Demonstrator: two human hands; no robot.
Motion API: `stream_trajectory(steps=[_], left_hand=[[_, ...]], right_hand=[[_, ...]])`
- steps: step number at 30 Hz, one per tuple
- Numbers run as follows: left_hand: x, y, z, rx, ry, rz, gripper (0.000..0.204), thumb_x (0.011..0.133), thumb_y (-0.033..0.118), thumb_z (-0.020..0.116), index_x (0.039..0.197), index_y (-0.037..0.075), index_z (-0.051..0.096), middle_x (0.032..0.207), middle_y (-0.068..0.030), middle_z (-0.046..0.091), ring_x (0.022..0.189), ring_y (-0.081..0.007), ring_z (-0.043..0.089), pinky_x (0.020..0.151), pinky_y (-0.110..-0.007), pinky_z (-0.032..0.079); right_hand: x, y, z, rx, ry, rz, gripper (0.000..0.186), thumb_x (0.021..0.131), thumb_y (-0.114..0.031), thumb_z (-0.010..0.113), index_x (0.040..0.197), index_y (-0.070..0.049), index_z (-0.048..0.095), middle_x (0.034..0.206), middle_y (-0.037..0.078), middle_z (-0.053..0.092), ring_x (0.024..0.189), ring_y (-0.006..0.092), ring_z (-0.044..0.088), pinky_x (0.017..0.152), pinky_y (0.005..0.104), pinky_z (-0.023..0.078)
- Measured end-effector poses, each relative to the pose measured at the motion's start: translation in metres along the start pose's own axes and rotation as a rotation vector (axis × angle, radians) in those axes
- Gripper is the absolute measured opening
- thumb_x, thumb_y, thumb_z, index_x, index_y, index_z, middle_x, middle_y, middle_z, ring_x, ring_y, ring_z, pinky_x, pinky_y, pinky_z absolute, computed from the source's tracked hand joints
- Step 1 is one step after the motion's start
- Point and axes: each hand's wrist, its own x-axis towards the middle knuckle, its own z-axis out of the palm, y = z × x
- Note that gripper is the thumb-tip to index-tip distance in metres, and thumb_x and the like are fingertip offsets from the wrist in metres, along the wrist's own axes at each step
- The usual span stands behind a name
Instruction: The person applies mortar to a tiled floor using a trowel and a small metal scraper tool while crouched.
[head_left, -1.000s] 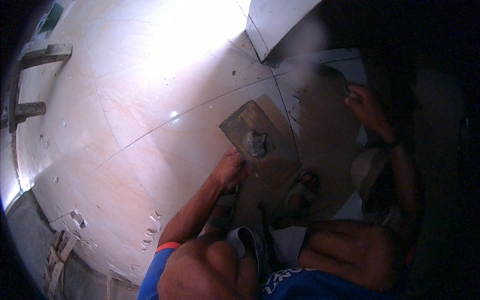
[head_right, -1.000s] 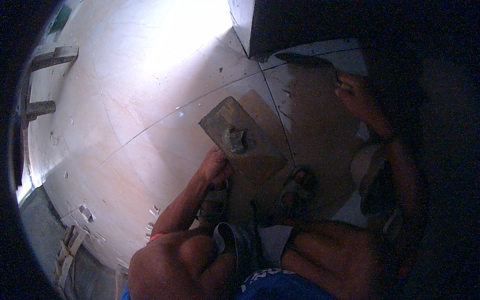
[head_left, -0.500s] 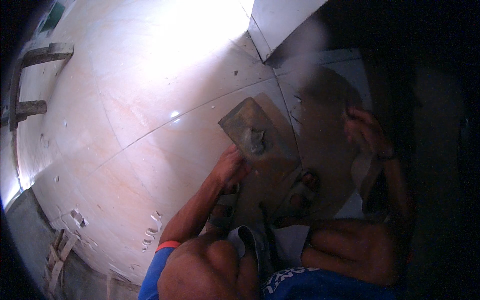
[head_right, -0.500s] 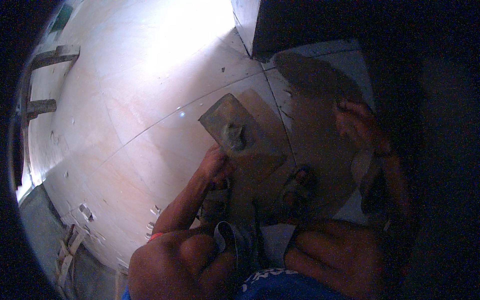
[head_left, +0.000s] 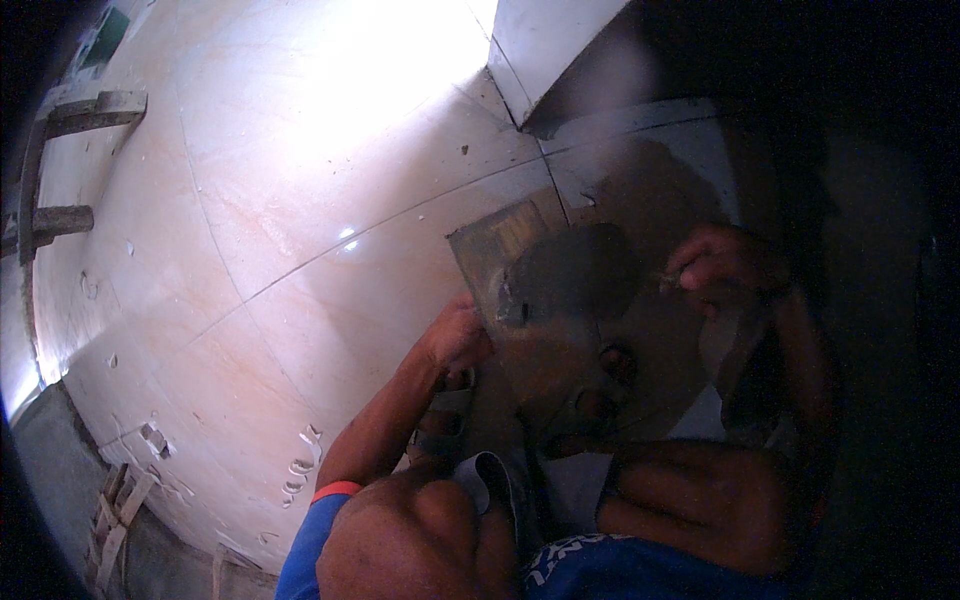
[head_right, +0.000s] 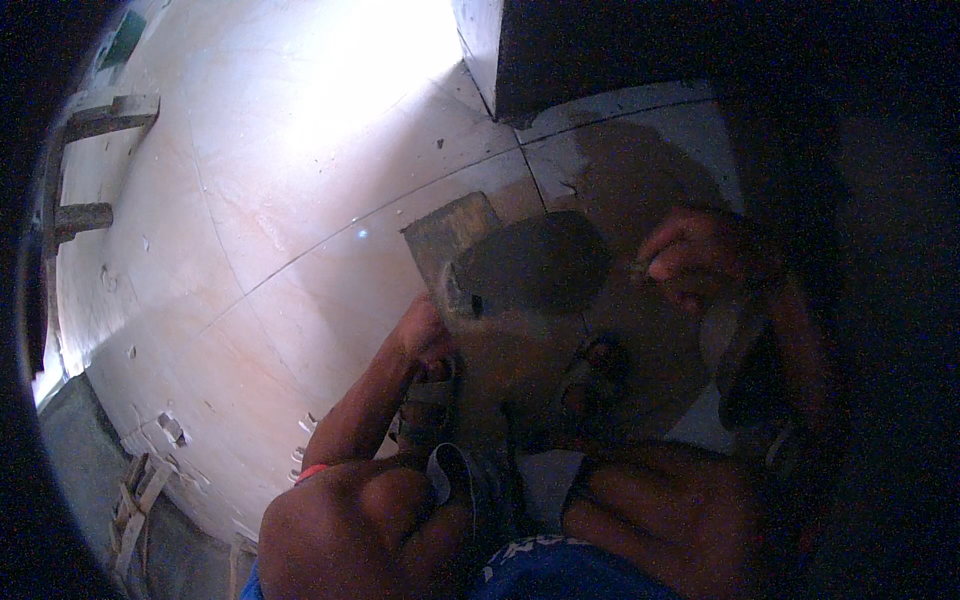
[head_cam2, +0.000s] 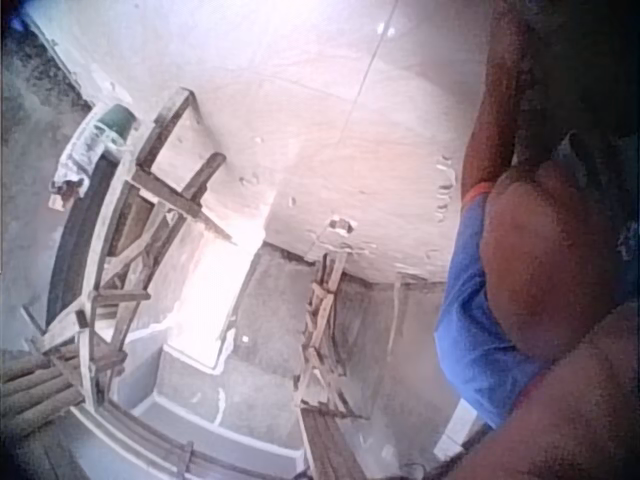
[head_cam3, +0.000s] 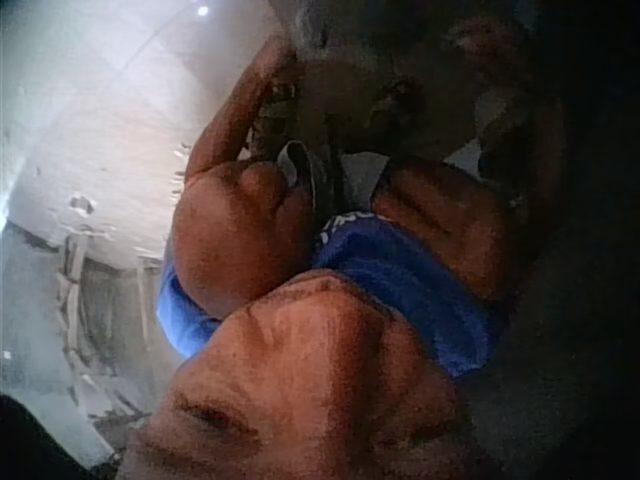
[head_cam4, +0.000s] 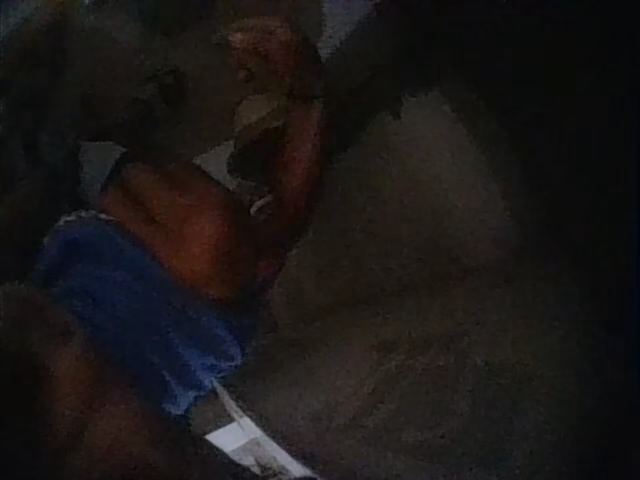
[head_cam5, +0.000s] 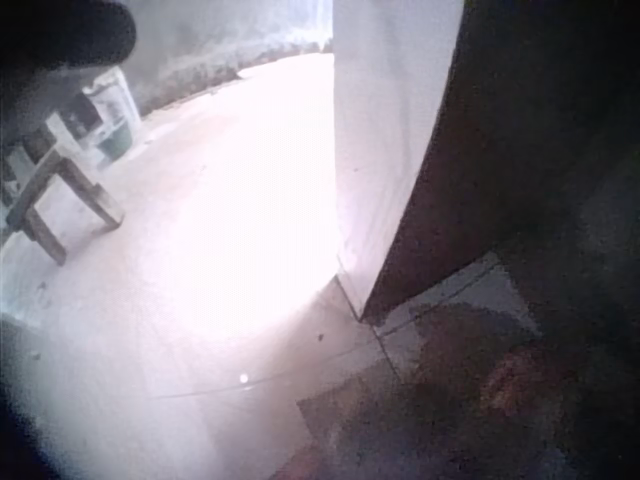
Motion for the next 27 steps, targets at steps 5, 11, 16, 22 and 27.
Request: stream_trajectory(steps=[5,11,16,22,27], left_hand=[[-0.005,-0.003,-0.003,0.04,0.142,-0.003,0.023,0.082,0.004,0.049,0.104,0.0,0.053,0.104,-0.0133,0.055,0.093,-0.0262,0.056,0.081,-0.04,0.045],[-0.019,0.013,-0.016,0.07,0.301,-0.111,0.023,0.081,0.004,0.051,0.103,-0.001,0.054,0.103,-0.0154,0.056,0.09,-0.0268,0.057,0.076,-0.039,0.047],[-0.022,0.008,-0.015,-0.168,0.281,-0.038,0.025,0.08,0.002,0.051,0.105,-0.003,0.052,0.105,-0.0167,0.055,0.092,-0.0287,0.056,0.081,-0.041,0.046],[-0.013,-0.001,-0.016,-0.298,0.079,-0.009,0.028,0.079,0.001,0.052,0.106,-0.005,0.051,0.106,-0.017,0.054,0.095,-0.0292,0.055,0.084,-0.043,0.044],[-0.008,-0.011,-0.017,-0.154,0.178,0.037,0.026,0.08,0.001,0.051,0.106,-0.005,0.051,0.107,-0.0166,0.054,0.096,-0.0294,0.054,0.084,-0.042,0.044]], right_hand=[[-0.002,0.029,-0.026,-0.18,-0.016,0.036,0.025,0.079,-0.021,0.059,0.091,0.0,0.057,0.068,0.009,0.058,0.062,0.0158,0.058,0.052,0.0318,0.048],[-0.032,0.034,-0.008,-0.254,0.415,0.059,0.036,0.084,-0.026,0.053,0.11,-0.001,0.048,0.068,0.005,0.055,0.057,0.0124,0.053,0.05,0.0289,0.046],[-0.014,0.025,0.025,-0.243,0.843,0.003,0.051,0.083,-0.035,0.054,0.12,-0.002,0.041,0.069,0.003,0.055,0.056,0.0108,0.05,0.051,0.0258,0.043],[0.022,0.032,-0.004,-0.213,0.848,0.05,0.059,0.08,-0.042,0.056,0.122,-0.005,0.039,0.073,0.002,0.051,0.058,0.0101,0.047,0.051,0.0252,0.041],[0.038,0.03,-0.012,-0.164,0.808,0.049,0.061,0.079,-0.046,0.055,0.122,-0.007,0.038,0.078,0.004,0.05,0.06,0.0108,0.047,0.05,0.0263,0.041]])
